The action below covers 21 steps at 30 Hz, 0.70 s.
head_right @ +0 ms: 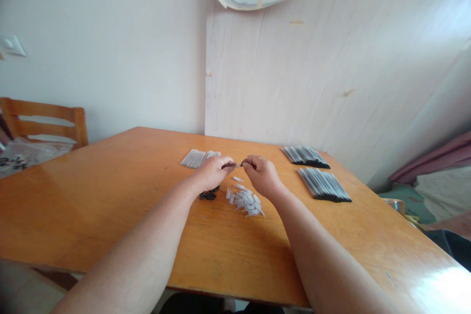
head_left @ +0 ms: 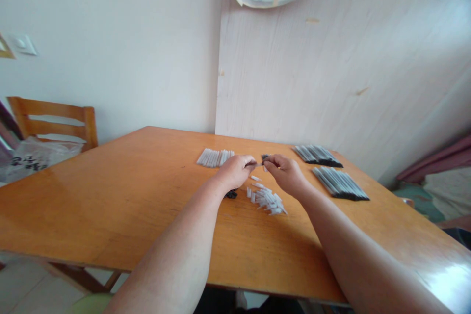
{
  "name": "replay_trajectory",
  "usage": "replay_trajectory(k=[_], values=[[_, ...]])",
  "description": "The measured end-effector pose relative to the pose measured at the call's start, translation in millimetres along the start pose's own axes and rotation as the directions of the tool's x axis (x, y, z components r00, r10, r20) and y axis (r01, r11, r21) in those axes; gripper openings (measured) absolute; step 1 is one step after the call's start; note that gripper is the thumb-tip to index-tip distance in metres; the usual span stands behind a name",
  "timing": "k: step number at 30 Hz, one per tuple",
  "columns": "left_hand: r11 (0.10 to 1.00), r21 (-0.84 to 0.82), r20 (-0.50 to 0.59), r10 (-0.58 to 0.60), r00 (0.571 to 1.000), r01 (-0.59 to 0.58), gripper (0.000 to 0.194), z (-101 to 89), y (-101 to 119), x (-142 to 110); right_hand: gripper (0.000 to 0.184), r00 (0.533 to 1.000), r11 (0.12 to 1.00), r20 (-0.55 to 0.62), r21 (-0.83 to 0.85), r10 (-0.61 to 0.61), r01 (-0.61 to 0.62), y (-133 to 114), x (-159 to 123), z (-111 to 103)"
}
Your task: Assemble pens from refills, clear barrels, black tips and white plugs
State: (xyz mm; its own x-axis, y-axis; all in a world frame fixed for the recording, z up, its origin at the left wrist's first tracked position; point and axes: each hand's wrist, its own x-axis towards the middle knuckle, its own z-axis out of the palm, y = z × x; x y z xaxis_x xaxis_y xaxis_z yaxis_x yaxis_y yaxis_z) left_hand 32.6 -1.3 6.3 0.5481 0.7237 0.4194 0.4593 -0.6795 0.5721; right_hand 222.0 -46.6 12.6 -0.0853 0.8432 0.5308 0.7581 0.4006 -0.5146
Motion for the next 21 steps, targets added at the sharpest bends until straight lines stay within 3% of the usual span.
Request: replay_trajectory(k=[9, 21], values=[[1.0, -0.006, 0.002, 0.017, 1.0, -0.017, 0.024, 3.2, -0.1, 0.2, 0.026, 0.999, 0.998, 0.02, -0.046, -0.035, 0.036, 1.1, -0.5, -1.9], [0.999, 0.021, -0.011, 0.048, 0.999, -0.048, 0.023, 6.3, 8.7, -1.4, 0.043, 0.997, 0.99, 0.054, -0.133, 0.05, -0.042, 9.8, 0.8, 0.7]])
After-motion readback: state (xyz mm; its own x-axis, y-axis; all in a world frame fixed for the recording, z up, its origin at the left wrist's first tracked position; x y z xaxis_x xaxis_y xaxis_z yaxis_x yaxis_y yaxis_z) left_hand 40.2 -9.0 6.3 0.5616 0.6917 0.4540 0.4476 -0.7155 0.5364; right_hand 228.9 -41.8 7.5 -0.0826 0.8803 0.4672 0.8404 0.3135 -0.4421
